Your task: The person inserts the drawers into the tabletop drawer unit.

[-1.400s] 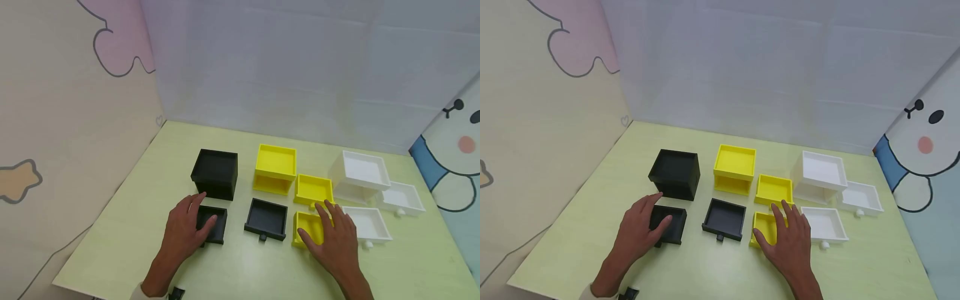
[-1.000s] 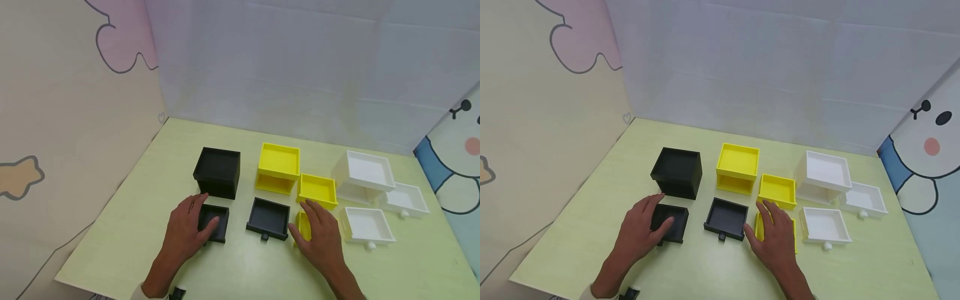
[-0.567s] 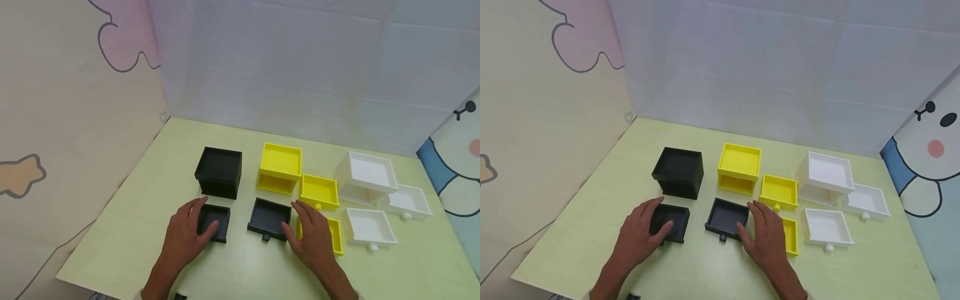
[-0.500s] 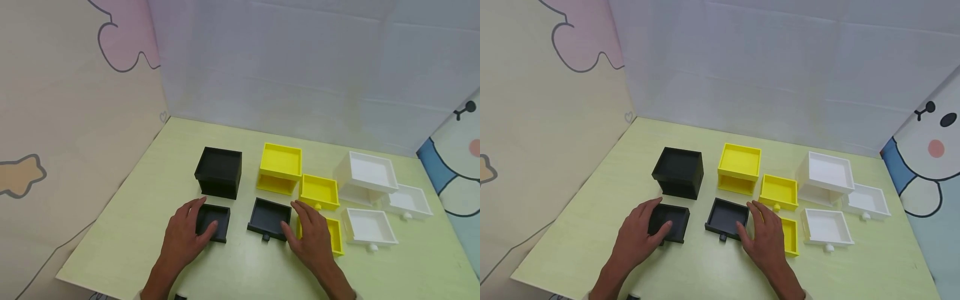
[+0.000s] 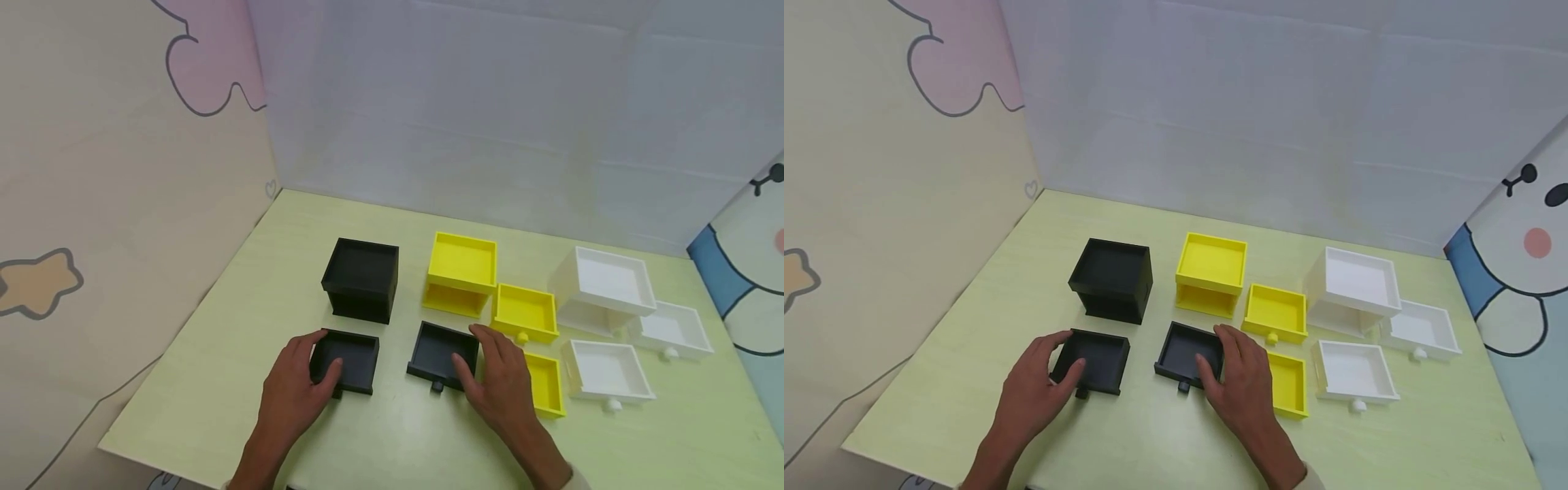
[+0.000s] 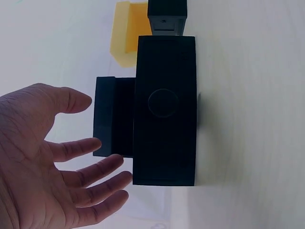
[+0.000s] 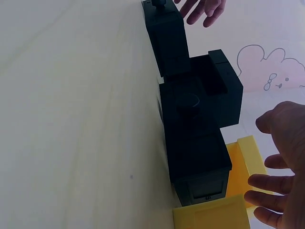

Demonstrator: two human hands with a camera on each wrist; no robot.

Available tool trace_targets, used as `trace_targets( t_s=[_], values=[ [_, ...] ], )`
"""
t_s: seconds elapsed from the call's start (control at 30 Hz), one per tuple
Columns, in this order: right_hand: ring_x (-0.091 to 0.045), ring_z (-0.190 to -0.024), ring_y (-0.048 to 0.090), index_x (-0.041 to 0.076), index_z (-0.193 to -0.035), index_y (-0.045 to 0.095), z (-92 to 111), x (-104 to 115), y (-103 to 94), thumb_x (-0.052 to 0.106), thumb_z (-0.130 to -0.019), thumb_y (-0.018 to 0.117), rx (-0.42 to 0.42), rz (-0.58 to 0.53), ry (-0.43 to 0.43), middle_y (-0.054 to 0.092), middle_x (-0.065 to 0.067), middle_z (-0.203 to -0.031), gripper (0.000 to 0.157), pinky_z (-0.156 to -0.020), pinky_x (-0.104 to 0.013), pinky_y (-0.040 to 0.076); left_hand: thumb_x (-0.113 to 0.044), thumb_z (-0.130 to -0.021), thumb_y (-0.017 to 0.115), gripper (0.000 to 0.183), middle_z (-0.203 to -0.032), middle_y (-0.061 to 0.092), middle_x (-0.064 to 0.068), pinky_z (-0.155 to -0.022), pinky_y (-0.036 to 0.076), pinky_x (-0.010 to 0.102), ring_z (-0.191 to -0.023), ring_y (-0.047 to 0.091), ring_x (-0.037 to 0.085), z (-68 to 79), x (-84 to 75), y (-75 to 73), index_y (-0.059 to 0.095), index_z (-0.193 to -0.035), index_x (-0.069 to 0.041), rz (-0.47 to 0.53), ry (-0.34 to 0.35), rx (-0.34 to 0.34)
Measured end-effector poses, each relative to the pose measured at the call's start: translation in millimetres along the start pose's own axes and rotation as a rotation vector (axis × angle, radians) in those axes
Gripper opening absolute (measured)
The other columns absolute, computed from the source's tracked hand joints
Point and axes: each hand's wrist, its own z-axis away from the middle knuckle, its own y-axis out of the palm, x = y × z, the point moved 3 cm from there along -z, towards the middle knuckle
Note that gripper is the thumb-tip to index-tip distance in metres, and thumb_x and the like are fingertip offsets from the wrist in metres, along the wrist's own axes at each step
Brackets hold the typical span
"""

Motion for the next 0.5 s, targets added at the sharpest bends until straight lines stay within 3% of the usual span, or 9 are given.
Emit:
trace_targets(
  t_s=[0.17, 0.5],
  values=[
    [-0.034, -0.103, 0.061, 0.002, -0.126, 0.059, -3.8, 1.5, 2.4, 0.028, -0.082, 0.079, -0.024, -0.022, -0.036, 0.063, -0.016, -0.119, 0.055, -0.085, -0.048, 0.048, -0.03, -0.089, 0.072, 0.047, -0.123, 0.061, 0.01, -0.081, 0.051, 0.051, -0.112, 0.06, 0.029, 2.2, 1.3, -1.2, 0.061, -0.13, -0.01, 0.024, -0.072, 0.028],
    [-0.032, -0.106, 0.06, 0.003, -0.126, 0.058, -9.6, 8.6, 6.0, 0.031, -0.084, 0.078, 0.01, -0.033, -0.034, 0.062, -0.015, -0.12, 0.054, -0.088, -0.048, 0.048, -0.03, -0.089, 0.072, 0.049, -0.119, 0.061, 0.015, -0.074, 0.051, 0.049, -0.104, 0.062, 0.031, 5.1, 7.2, 1.9, 0.06, -0.13, -0.006, 0.015, -0.158, 0.059]
  ],
)
